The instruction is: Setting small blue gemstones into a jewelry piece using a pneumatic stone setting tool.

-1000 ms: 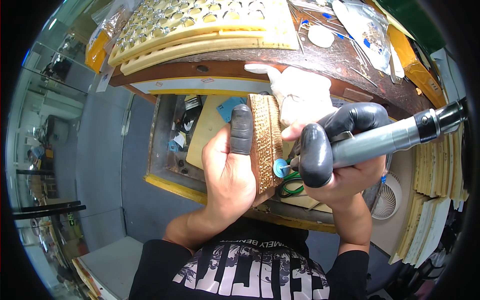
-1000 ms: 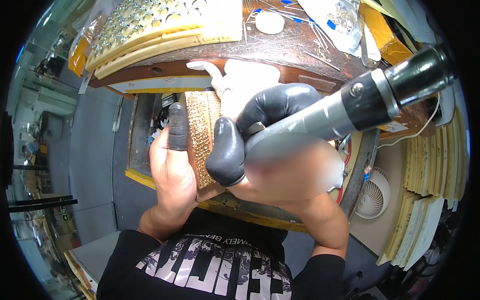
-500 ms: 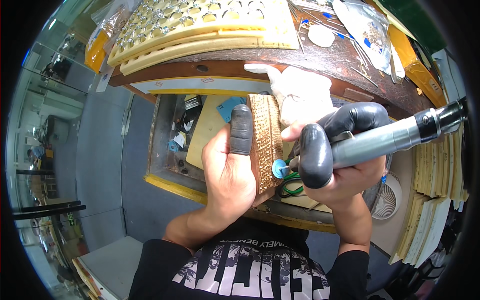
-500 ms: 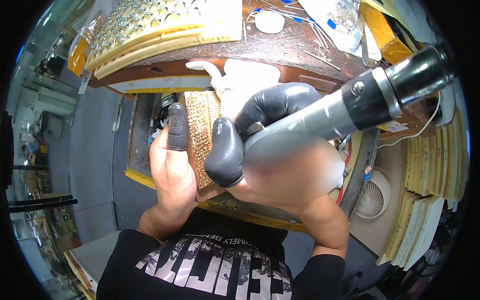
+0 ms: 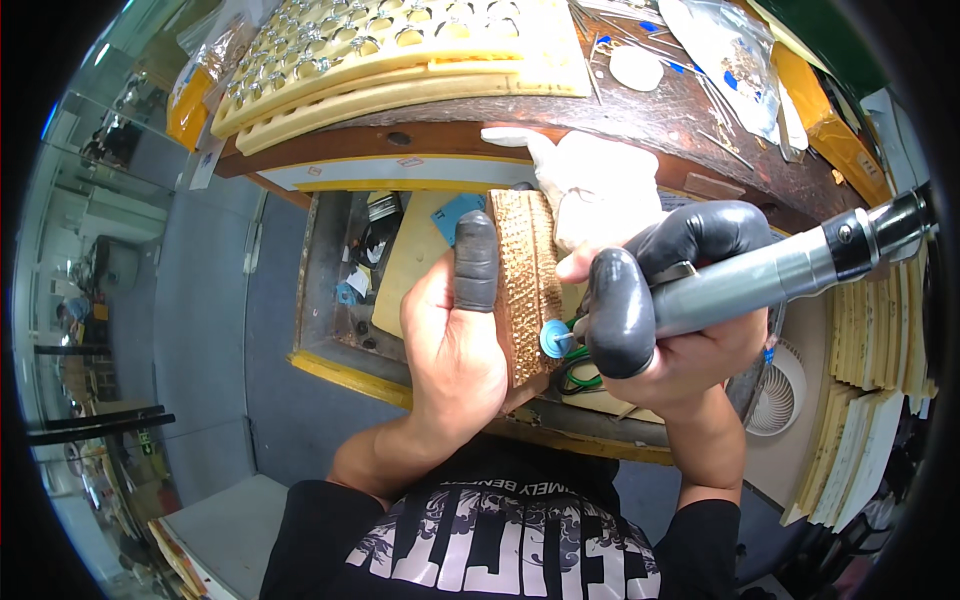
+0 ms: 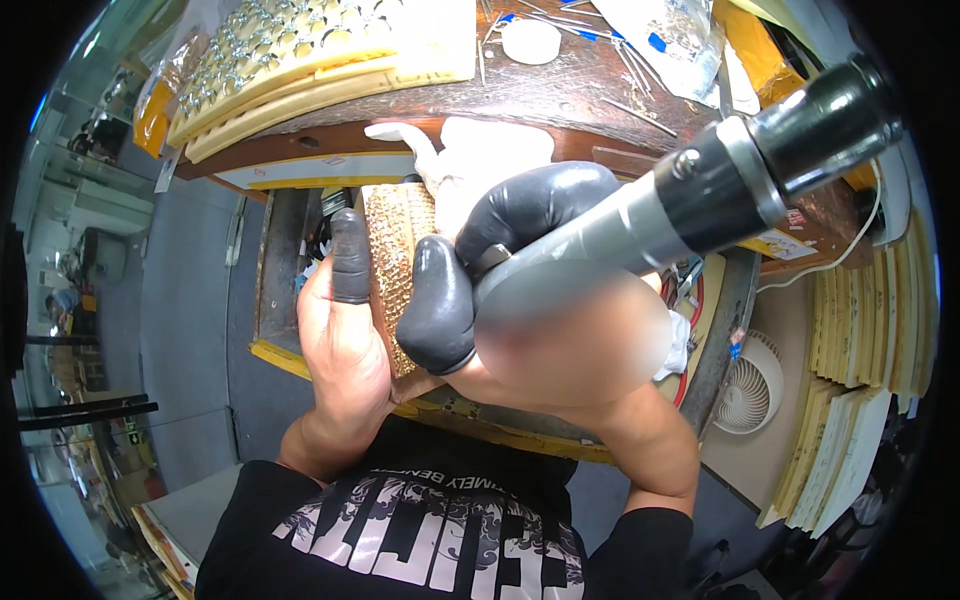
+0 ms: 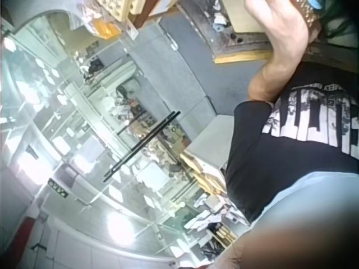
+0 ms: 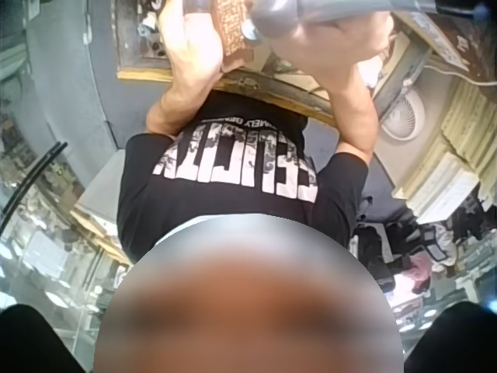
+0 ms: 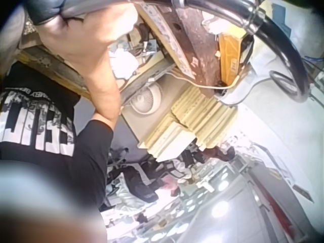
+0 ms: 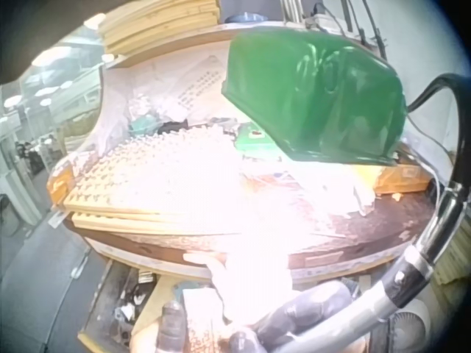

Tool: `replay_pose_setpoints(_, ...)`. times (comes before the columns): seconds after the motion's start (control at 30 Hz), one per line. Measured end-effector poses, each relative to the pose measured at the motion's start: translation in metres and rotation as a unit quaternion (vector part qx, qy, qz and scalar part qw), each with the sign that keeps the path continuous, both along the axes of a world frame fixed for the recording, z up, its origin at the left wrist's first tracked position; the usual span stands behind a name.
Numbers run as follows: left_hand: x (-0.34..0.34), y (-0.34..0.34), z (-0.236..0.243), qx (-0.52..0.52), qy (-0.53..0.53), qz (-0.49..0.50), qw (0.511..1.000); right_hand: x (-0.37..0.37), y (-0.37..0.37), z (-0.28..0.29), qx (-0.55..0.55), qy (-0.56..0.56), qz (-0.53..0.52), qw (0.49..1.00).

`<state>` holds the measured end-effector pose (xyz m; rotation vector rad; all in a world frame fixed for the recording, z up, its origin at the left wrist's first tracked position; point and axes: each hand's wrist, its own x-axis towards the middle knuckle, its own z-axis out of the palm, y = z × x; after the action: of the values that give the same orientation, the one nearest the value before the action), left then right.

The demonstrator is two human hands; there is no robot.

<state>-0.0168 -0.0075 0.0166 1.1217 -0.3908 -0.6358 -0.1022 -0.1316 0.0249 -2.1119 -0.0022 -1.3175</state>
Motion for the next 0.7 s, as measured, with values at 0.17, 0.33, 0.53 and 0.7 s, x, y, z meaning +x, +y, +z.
replay_pose_setpoints(0.17,0.004,0.002,-0.007,0.002,-0.025,0.001,1.000,0.002,0.001,0.001,-0.019,-0.010,-0.005,1.000)
replay_pose_setpoints(0.33,0.004,0.004,-0.004,0.013,0.015,-0.012,1.000,0.004,0.001,-0.003,0.009,-0.027,0.001,1.000)
replay_pose_setpoints(0.53,0.005,0.004,-0.007,-0.006,0.038,-0.023,0.999,0.004,0.004,-0.001,0.044,-0.039,-0.012,0.998)
replay_pose_setpoints(0.7,0.008,0.007,-0.014,-0.021,0.030,-0.024,0.999,0.007,0.006,0.004,0.044,-0.049,-0.032,0.997)
